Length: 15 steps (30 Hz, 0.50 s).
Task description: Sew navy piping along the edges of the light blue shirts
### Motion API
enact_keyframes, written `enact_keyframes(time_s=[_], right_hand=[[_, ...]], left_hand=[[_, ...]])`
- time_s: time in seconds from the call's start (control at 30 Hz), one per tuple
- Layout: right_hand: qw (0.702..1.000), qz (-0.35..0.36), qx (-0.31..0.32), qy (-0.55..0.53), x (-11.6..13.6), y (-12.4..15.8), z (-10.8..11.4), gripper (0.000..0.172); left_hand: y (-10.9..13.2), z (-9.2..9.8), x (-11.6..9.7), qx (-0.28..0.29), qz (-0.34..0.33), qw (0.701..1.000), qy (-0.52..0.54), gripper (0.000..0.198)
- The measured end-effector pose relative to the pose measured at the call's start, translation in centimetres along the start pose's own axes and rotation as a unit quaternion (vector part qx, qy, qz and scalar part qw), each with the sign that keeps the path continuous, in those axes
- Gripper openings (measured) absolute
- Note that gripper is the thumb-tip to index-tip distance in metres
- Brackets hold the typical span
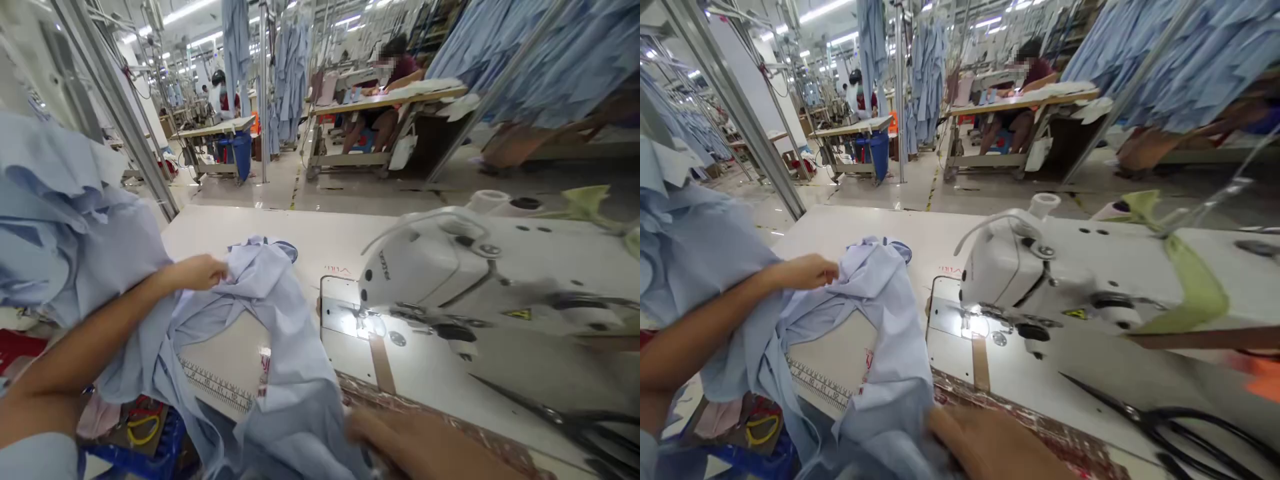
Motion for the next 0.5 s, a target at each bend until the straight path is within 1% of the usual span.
enact_keyframes(time_s=[0.03, 0.07, 0.1, 0.13, 0.17, 0.23, 0.3, 0.37, 0.43, 0.47, 0.5], right_hand=[[1.0, 0.009, 0.003, -0.004, -0.2, -1.4, 0.6, 0.029], [0.999, 0.025, -0.023, 0.01, -0.4, -2.9, 1.0, 0.039], [0.998, 0.04, -0.044, 0.034, -0.6, -4.4, 1.0, 0.047], [0.996, 0.042, -0.039, 0.061, -0.9, -5.7, 0.6, 0.052], [0.994, 0.07, -0.018, 0.083, -0.9, -6.9, -0.2, 0.052], [0.989, 0.11, 0.032, 0.092, -0.9, -8.1, -1.9, 0.043], [0.985, 0.134, 0.061, 0.09, -0.7, -8.0, -2.9, 0.038], [0.986, 0.137, 0.052, 0.078, -0.5, -7.2, -2.7, 0.038], [0.99, 0.118, 0.015, 0.078, -0.6, -6.7, -1.5, 0.042], [0.991, 0.099, -0.017, 0.083, -0.8, -6.9, -0.5, 0.045], [0.99, 0.081, -0.07, 0.095, -1.0, -7.4, 0.7, 0.045]], left_hand=[[-0.9, 0.6, -0.3, -0.008, 0.012, 1.0, 0.006, 0.017], [-2.4, 1.1, -0.9, -0.027, 0.025, 0.999, 0.015, 0.021], [-4.1, 1.4, -1.7, -0.052, 0.037, 0.998, 0.026, 0.022], [-6.1, 1.4, -2.6, -0.068, 0.042, 0.996, 0.038, 0.021], [-8.1, 1.2, -3.7, -0.068, 0.038, 0.996, 0.05, 0.02], [-11.5, 0.4, -5.2, -0.05, 0.037, 0.996, 0.069, 0.02], [-13.6, 0.3, -5.6, -0.051, 0.048, 0.994, 0.089, 0.023], [-14.3, 1.7, -4.9, -0.083, 0.064, 0.988, 0.112, 0.025], [-13.8, 4.2, -4.1, -0.129, 0.069, 0.98, 0.133, 0.022], [-13.2, 5.6, -4.0, -0.15, 0.063, 0.977, 0.14, 0.02], [-12.4, 7.0, -4.2, -0.168, 0.052, 0.974, 0.145, 0.019]])
Point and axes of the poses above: each hand's wrist, its own y-axis away from the middle knuckle, its own z-axis out of the back of the hand, x = y × z, the point moved 3 cm from there along -y, towards the middle knuckle, and after that the axes turned 15 degrees about z, right-handed, at the moved point
